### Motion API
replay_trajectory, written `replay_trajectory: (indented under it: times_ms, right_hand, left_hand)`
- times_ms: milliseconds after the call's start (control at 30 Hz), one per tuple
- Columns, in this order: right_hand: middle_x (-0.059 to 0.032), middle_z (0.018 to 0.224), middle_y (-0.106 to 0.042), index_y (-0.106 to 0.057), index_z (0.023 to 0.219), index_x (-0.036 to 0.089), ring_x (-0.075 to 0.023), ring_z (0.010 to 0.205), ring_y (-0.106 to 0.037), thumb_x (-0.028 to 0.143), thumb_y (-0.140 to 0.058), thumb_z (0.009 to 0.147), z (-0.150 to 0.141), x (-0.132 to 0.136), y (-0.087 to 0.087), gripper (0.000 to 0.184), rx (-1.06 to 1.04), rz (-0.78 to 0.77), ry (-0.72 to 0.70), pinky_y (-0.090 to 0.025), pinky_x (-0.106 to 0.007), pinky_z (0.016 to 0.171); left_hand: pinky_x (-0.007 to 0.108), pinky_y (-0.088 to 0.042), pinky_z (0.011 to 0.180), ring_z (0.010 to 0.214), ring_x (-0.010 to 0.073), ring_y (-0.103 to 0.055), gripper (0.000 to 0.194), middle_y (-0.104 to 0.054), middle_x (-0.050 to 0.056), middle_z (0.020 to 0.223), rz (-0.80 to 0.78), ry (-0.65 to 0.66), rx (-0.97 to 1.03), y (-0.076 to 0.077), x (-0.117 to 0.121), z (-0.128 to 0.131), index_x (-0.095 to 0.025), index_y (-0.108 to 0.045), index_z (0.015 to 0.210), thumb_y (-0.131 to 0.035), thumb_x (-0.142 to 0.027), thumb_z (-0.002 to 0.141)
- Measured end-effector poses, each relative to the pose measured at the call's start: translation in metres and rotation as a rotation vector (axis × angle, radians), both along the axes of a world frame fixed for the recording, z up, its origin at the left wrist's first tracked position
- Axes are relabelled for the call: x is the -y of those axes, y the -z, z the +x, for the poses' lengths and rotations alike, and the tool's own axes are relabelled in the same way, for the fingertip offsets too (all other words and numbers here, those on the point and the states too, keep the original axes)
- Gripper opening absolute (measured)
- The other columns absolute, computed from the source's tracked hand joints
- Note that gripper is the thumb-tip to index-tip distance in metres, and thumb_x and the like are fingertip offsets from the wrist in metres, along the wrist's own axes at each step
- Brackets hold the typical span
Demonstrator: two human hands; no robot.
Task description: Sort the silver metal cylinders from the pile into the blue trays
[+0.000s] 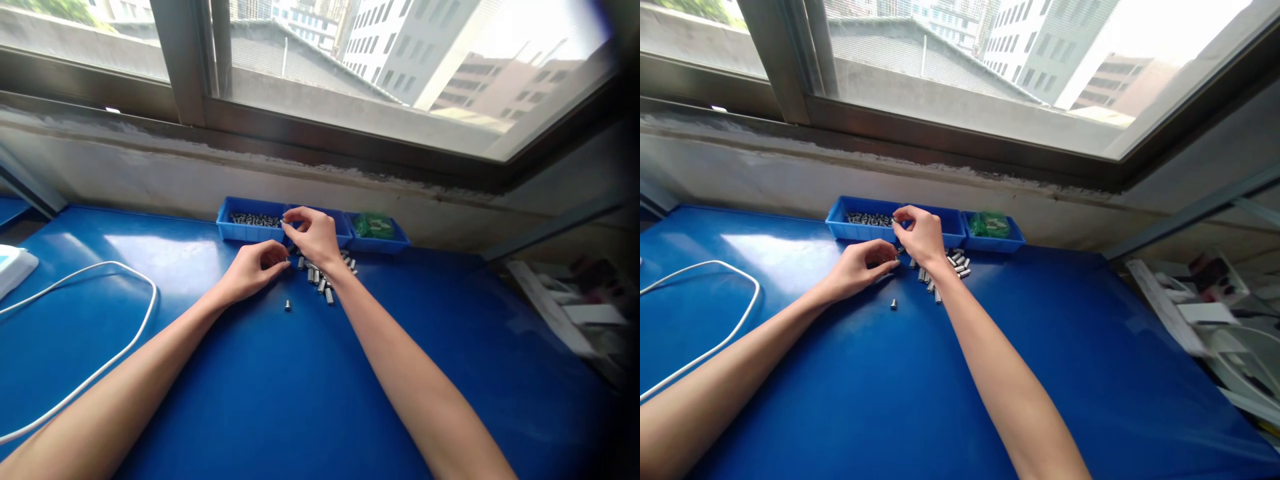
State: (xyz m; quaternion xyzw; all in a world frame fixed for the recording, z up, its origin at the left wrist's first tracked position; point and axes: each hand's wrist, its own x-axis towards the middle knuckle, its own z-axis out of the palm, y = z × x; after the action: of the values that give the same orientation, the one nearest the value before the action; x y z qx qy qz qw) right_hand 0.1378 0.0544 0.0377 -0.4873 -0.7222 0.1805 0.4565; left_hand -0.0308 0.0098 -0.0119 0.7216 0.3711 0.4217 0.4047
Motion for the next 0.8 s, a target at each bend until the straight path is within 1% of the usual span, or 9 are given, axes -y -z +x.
replay_trajectory:
  times_ms: [133, 267, 333, 400, 467, 533, 633, 700, 800]
  right_hand:
    - [-0.0032, 0.097, -0.081, -0.077, 0.094, 0.021, -0.0144, 0.060, -0.068, 0.022, -0.070, 0.082, -0.002, 0.000, -0.005, 0.014, -0.019, 0.026, -0.010, -0.058, -0.031, 0.073]
    - [-0.0031, 0.091, -0.079, -0.076, 0.099, 0.022, -0.0173, 0.067, -0.071, 0.027, -0.067, 0.087, 0.008, 0.019, -0.002, 0.015, -0.098, 0.020, 0.017, -0.058, -0.031, 0.068]
    - [-0.0026, 0.087, -0.078, -0.075, 0.102, 0.022, -0.0177, 0.067, -0.071, 0.027, -0.065, 0.089, 0.015, 0.034, 0.004, 0.017, -0.103, 0.004, 0.037, -0.057, -0.030, 0.066]
    - [-0.0023, 0.084, -0.077, -0.075, 0.101, 0.022, -0.0173, 0.066, -0.069, 0.025, -0.064, 0.090, 0.024, 0.050, 0.012, 0.016, -0.058, 0.027, 0.065, -0.056, -0.030, 0.064]
    - [-0.0021, 0.082, -0.077, -0.075, 0.099, 0.021, -0.0166, 0.062, -0.065, 0.023, -0.063, 0.090, 0.032, 0.063, 0.021, 0.015, 0.024, 0.075, 0.105, -0.054, -0.031, 0.064]
    - [-0.0028, 0.085, -0.077, -0.074, 0.098, 0.021, -0.0169, 0.063, -0.064, 0.021, -0.062, 0.091, 0.039, 0.072, 0.029, 0.014, 0.091, 0.121, 0.110, -0.054, -0.032, 0.067]
    - [-0.0050, 0.093, -0.078, -0.074, 0.097, 0.021, -0.0210, 0.079, -0.070, 0.018, -0.061, 0.091, 0.042, 0.077, 0.037, 0.014, 0.186, 0.199, 0.042, -0.056, -0.036, 0.078]
    - [-0.0061, 0.097, -0.078, -0.073, 0.097, 0.022, -0.0238, 0.091, -0.070, 0.017, -0.061, 0.091, 0.041, 0.077, 0.040, 0.014, 0.256, 0.240, -0.024, -0.055, -0.040, 0.087]
    - [-0.0067, 0.100, -0.077, -0.072, 0.097, 0.021, -0.0251, 0.097, -0.067, 0.017, -0.061, 0.091, 0.041, 0.076, 0.040, 0.014, 0.352, 0.269, -0.093, -0.052, -0.042, 0.091]
  left_hand:
    - [0.036, -0.060, 0.089, 0.092, 0.0229, -0.073, 0.036, -0.076, 0.008, 0.099, -0.104, -0.033, 0.141, 0.001, -0.004, -0.003, -0.017, -0.070, 0.102, -0.079, -0.046, 0.081]
    - [0.035, -0.058, 0.092, 0.100, 0.0245, -0.073, 0.044, -0.077, 0.011, 0.107, -0.126, -0.063, 0.189, -0.003, -0.007, -0.007, -0.015, -0.074, 0.110, -0.080, -0.047, 0.081]
    - [0.033, -0.057, 0.090, 0.101, 0.0242, -0.072, 0.045, -0.077, 0.012, 0.110, -0.120, -0.075, 0.183, -0.005, -0.006, -0.008, -0.015, -0.076, 0.113, -0.078, -0.048, 0.083]
    - [0.032, -0.056, 0.088, 0.099, 0.0232, -0.072, 0.045, -0.077, 0.012, 0.111, -0.123, -0.078, 0.177, -0.007, -0.005, -0.009, -0.016, -0.077, 0.115, -0.076, -0.049, 0.085]
    - [0.031, -0.056, 0.086, 0.096, 0.0226, -0.073, 0.046, -0.078, 0.011, 0.109, -0.143, -0.073, 0.176, -0.007, -0.004, -0.009, -0.016, -0.077, 0.116, -0.076, -0.050, 0.085]
    - [0.030, -0.057, 0.084, 0.094, 0.0221, -0.073, 0.047, -0.078, 0.010, 0.102, -0.161, -0.068, 0.178, -0.008, -0.004, -0.009, -0.016, -0.077, 0.115, -0.076, -0.051, 0.085]
    - [0.029, -0.057, 0.081, 0.089, 0.0210, -0.072, 0.046, -0.078, 0.009, 0.095, -0.164, -0.056, 0.168, -0.008, -0.005, -0.009, -0.016, -0.077, 0.111, -0.076, -0.054, 0.084]
    - [0.028, -0.057, 0.079, 0.085, 0.0199, -0.071, 0.045, -0.077, 0.008, 0.092, -0.161, -0.051, 0.162, -0.007, -0.005, -0.010, -0.016, -0.078, 0.106, -0.076, -0.055, 0.084]
    - [0.026, -0.055, 0.073, 0.079, 0.0174, -0.069, 0.043, -0.076, 0.006, 0.086, -0.141, -0.047, 0.151, -0.008, -0.005, -0.009, -0.016, -0.078, 0.102, -0.077, -0.054, 0.083]
